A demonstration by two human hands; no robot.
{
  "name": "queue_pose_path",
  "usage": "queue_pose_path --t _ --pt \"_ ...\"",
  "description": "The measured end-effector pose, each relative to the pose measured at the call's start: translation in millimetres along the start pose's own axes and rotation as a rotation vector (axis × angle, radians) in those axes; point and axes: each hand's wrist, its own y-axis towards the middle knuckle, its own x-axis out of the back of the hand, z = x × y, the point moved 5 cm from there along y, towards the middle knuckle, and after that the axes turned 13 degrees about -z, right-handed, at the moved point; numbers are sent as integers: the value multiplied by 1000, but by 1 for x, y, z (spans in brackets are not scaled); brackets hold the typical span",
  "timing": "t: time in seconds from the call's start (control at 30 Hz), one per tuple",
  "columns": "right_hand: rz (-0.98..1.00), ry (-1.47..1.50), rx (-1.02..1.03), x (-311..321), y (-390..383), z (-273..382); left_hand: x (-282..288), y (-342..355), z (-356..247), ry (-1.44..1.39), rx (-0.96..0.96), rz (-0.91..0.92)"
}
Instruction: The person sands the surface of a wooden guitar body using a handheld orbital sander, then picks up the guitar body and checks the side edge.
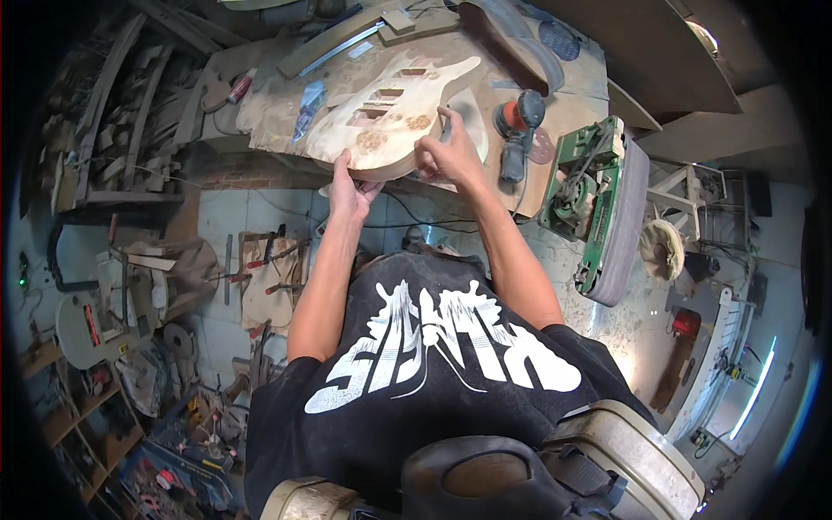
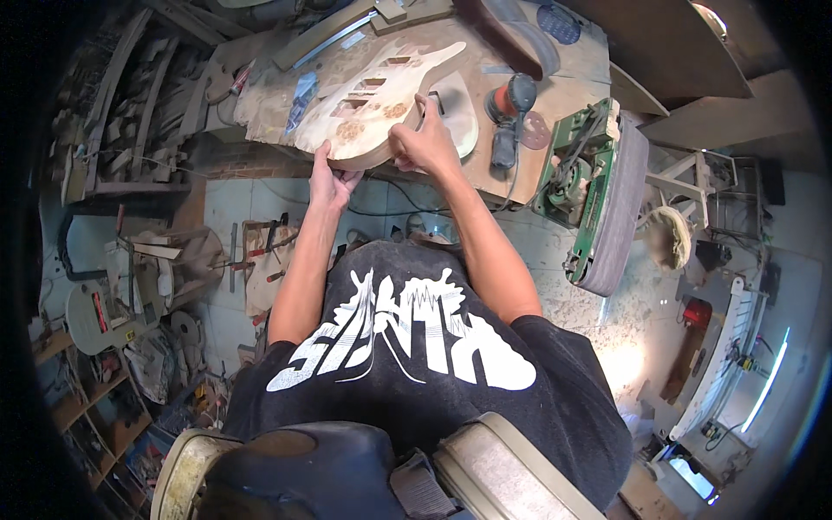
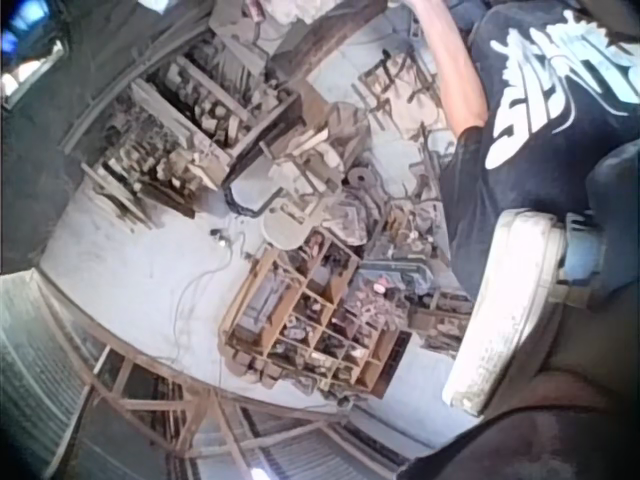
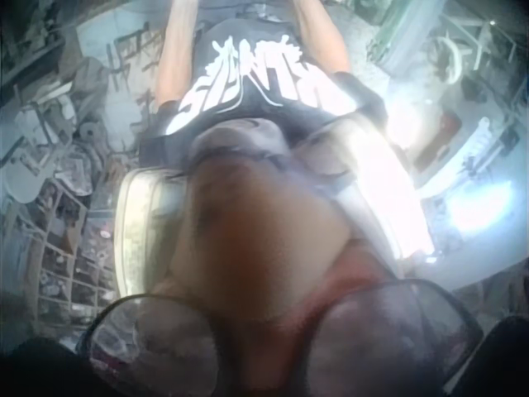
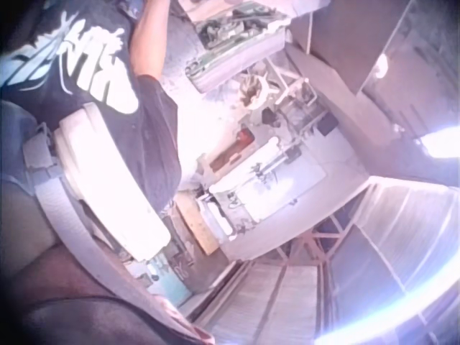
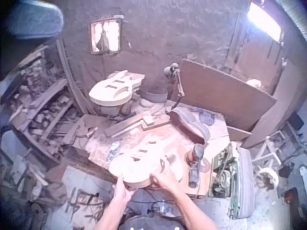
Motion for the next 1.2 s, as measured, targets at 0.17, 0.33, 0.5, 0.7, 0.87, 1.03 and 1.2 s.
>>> queue_pose_path --t 0.17,0.33,0.5,0.7,0.87,1.03,1.2 --pt "33 -8 -32 2 1 2 -1 -1 -2 -5 10 -1" --pt "21 -77 13 4 3 6 -2 3 1 -15 21 4" --pt "-20 -185 19 0 0 13 1 8 4 13 -19 32" --pt "0 -164 11 3 2 12 1 8 4 8 -15 32" --pt "29 -70 -47 3 1 16 -2 4 0 -4 21 25" --pt "16 -220 45 2 5 16 -5 3 -1 -12 21 35" --pt "14 -190 32 0 4 14 -2 10 1 -32 13 22"
